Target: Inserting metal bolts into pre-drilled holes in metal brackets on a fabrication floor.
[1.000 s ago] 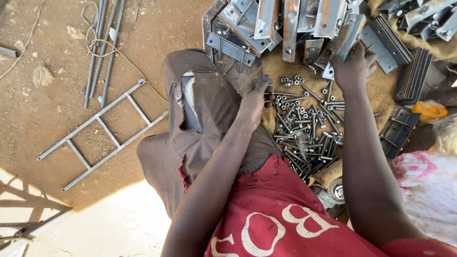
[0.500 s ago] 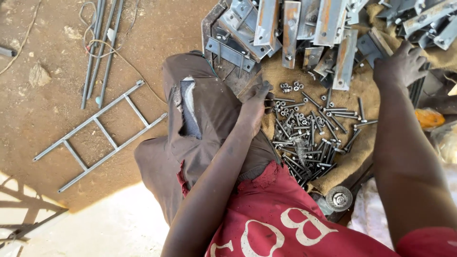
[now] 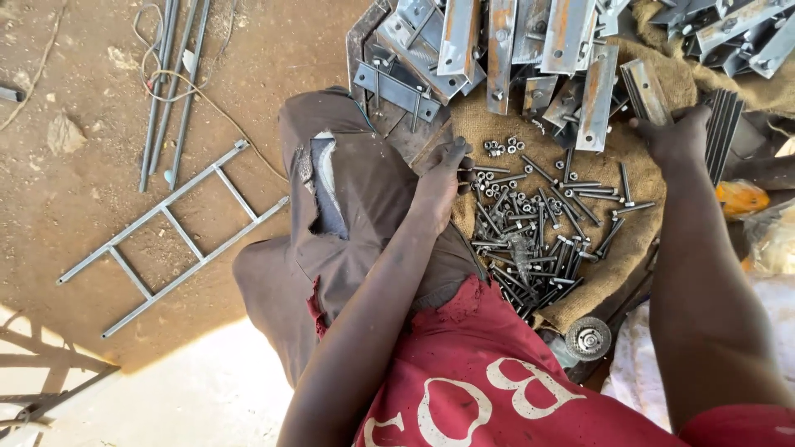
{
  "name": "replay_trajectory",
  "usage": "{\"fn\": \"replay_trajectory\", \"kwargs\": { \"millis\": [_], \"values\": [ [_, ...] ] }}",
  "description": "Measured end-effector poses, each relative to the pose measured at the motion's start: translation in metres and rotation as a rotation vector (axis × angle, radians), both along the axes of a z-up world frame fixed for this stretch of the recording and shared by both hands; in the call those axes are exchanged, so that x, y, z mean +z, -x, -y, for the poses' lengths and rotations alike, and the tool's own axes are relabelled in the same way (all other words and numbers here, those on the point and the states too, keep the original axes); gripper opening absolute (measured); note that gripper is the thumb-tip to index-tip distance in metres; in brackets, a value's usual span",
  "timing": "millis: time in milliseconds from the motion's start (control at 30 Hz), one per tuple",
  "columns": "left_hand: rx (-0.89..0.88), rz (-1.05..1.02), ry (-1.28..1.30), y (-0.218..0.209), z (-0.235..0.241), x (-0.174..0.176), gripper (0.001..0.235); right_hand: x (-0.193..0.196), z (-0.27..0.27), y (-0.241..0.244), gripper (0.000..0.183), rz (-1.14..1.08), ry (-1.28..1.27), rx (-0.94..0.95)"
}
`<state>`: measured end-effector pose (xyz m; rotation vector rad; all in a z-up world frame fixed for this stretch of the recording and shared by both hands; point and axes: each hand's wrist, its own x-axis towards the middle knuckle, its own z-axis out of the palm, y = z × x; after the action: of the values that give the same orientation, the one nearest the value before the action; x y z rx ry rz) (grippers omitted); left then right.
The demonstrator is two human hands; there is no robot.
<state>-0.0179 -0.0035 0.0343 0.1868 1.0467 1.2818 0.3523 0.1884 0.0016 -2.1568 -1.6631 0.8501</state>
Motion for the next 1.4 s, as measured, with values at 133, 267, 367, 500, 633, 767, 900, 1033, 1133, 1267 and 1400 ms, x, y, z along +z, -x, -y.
{"fn": "replay_trajectory", "kwargs": {
  "millis": [133,267,367,500,633,767,900,1033,1133,1267,1400],
  "values": [
    [-0.003,-0.025,0.069,0.001,0.001,0.002,0.032,-0.032,0.004,-0.013,0.064,0.228,-0.240,-0.051],
    [0.009,-0.039,0.077,-0.003,-0.002,-0.008,0.030,0.014,0.042,0.000,0.036,0.026,-0.354,-0.093],
    [-0.018,0.029,-0.038,-0.001,-0.002,-0.003,0.043,0.114,0.103,0.083,0.035,-0.173,-0.277,-0.090],
    [-0.109,0.060,-0.136,-0.007,0.002,-0.002,0.050,0.143,0.154,0.152,0.042,-0.167,-0.132,-0.065],
    [-0.091,0.086,-0.219,-0.005,-0.008,-0.032,0.065,0.152,0.186,0.213,0.060,-0.488,0.003,0.359],
    [0.219,0.322,-0.122,0.012,-0.002,-0.034,0.053,0.151,0.183,0.225,0.038,-0.553,0.054,0.657],
    [0.276,0.319,-0.165,0.006,-0.007,-0.032,0.042,0.102,0.145,0.206,0.023,-0.422,-0.123,0.644],
    [0.299,0.279,-0.254,-0.004,0.002,0.007,0.044,0.014,0.131,0.191,0.030,0.339,-0.166,0.792],
    [0.384,0.267,-0.200,-0.007,0.006,0.029,0.050,-0.011,0.140,0.193,0.039,0.610,-0.088,0.757],
    [0.239,0.321,-0.309,0.005,0.000,-0.021,0.041,-0.030,0.138,0.190,0.039,0.638,-0.053,0.684],
    [0.335,0.261,-0.175,0.000,-0.006,-0.045,0.037,-0.023,0.127,0.186,0.042,0.590,0.043,0.710]
  ]
}}
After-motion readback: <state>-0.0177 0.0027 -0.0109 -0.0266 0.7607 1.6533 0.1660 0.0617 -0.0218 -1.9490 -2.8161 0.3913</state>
